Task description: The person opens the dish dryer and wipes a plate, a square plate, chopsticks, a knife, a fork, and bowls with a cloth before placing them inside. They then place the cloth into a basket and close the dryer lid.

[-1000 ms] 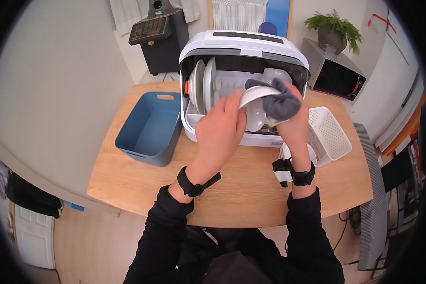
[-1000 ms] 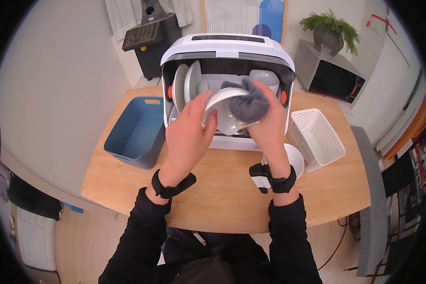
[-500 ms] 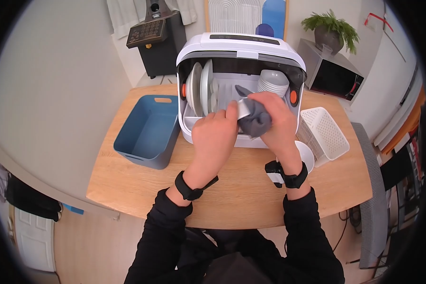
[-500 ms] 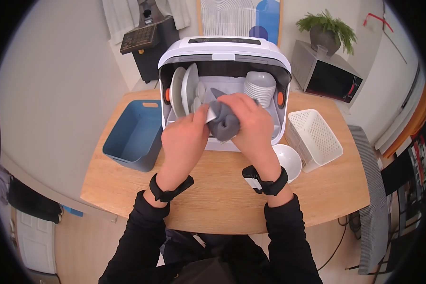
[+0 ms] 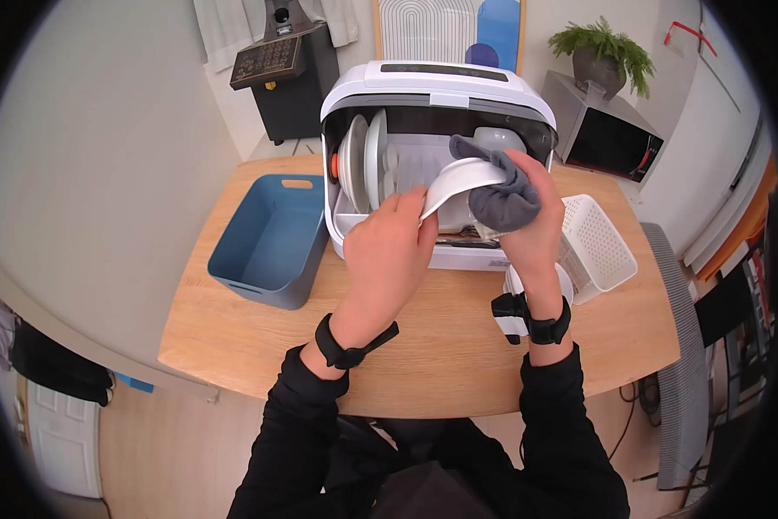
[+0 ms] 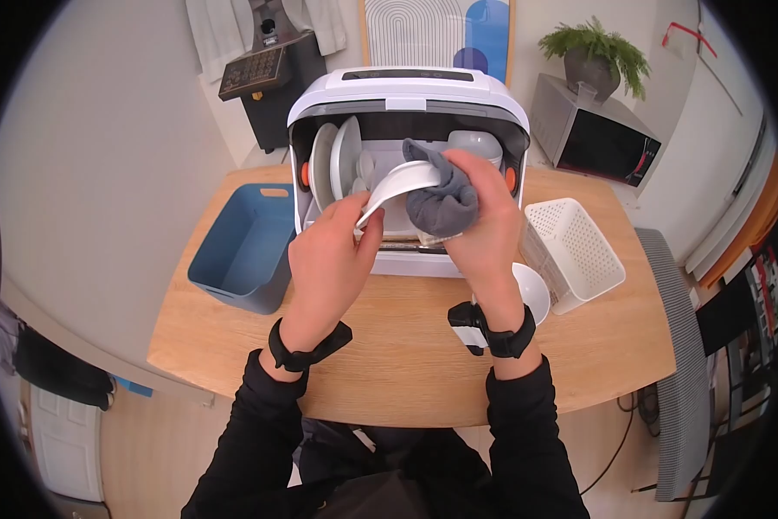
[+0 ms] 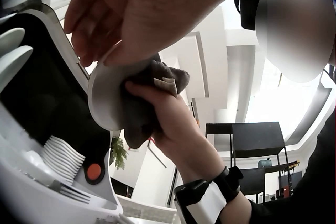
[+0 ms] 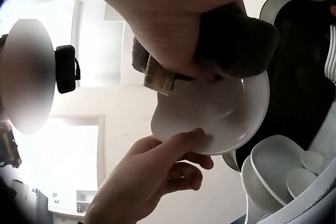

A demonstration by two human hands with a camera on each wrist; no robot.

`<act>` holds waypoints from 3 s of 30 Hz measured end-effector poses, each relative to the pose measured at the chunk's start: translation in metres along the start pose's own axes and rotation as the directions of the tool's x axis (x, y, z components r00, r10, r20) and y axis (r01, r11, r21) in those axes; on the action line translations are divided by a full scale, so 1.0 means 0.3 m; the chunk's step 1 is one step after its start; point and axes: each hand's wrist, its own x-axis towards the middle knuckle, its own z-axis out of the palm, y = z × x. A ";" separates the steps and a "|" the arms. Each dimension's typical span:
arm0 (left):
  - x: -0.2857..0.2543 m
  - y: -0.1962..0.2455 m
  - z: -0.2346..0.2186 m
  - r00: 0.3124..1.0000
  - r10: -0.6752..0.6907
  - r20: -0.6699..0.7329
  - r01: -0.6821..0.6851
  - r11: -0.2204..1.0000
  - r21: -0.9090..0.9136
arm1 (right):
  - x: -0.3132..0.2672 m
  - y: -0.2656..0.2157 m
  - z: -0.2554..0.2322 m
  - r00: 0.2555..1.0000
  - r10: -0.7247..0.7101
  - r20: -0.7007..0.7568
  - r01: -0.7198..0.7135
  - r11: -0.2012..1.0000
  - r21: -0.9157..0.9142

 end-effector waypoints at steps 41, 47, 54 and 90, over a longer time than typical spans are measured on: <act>0.027 -0.083 0.055 0.985 -0.040 -0.167 -0.035 0.906 -0.423 | 0.063 0.006 -0.106 0.842 0.489 0.227 -0.500 0.552 0.667; 0.031 -0.049 0.010 0.983 -0.175 -0.055 0.128 0.869 -0.478 | 0.030 0.072 -0.054 0.607 0.439 0.662 -0.712 -0.069 0.699; 0.046 -0.115 0.024 0.974 -0.219 -0.051 0.186 0.912 -0.366 | 0.041 0.017 -0.034 0.789 0.572 0.224 -0.555 0.505 0.661; 0.366 -0.254 0.440 0.502 -0.262 0.824 0.573 0.815 -0.090 | 0.013 0.228 -0.211 0.897 0.349 0.269 -0.133 0.796 -0.591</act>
